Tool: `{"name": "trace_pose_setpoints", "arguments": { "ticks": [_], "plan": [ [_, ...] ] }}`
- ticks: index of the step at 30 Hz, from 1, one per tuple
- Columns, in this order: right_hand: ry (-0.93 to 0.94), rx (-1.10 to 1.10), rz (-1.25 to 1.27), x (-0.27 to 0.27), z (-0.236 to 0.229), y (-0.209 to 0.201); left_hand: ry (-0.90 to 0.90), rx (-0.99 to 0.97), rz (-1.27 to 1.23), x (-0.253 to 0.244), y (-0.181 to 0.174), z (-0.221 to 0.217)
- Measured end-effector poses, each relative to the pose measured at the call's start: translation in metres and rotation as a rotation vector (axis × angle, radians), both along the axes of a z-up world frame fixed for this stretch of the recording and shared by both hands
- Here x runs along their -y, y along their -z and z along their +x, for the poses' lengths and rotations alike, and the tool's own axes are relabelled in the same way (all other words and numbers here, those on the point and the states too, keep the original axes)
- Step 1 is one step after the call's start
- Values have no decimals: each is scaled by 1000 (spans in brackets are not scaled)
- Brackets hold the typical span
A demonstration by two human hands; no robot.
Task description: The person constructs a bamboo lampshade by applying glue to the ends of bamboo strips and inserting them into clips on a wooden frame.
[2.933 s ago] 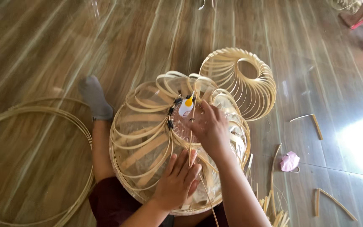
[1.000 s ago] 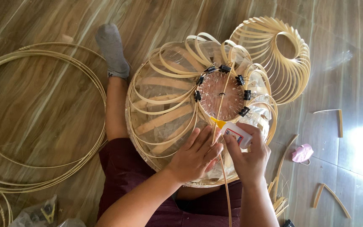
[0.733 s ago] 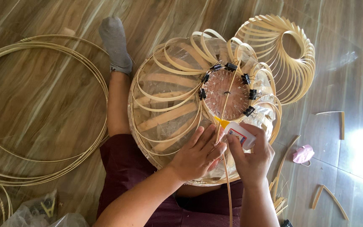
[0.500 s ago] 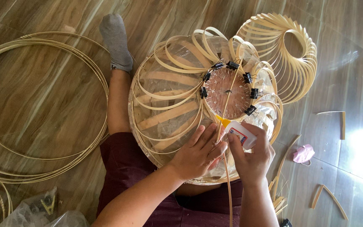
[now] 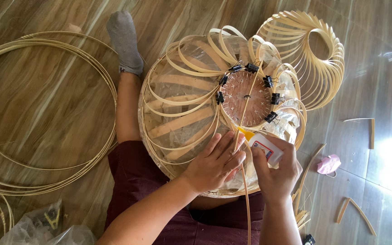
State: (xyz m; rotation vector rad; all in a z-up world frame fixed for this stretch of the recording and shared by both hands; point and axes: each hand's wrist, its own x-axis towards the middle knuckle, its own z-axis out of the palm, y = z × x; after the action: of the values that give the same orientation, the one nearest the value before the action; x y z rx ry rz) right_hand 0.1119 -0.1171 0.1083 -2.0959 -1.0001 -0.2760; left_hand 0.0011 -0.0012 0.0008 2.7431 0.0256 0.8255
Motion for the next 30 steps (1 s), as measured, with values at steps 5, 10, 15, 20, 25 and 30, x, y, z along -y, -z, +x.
{"name": "trace_pose_setpoints", "arguments": {
  "ticks": [5,10,15,20,25,30],
  "plan": [
    [-27,22,10,-3,0,-1,1,-3,12,-1,-1,-2],
    [-24,24,10,-3,-1,-1,6,-23,15,0,-1,-2],
    [-19,-68,44,-1,0,2,-7,-8,20,0,0,-1],
    [-4,-90,60,-3,1,3,-1,8,8,1,1,-2],
    [-21,-79,45,-11,0,2,-6,48,22,-1,2,-2],
    [-16,-40,29,-8,0,6,4,18,12,0,0,-3]
  ]
}}
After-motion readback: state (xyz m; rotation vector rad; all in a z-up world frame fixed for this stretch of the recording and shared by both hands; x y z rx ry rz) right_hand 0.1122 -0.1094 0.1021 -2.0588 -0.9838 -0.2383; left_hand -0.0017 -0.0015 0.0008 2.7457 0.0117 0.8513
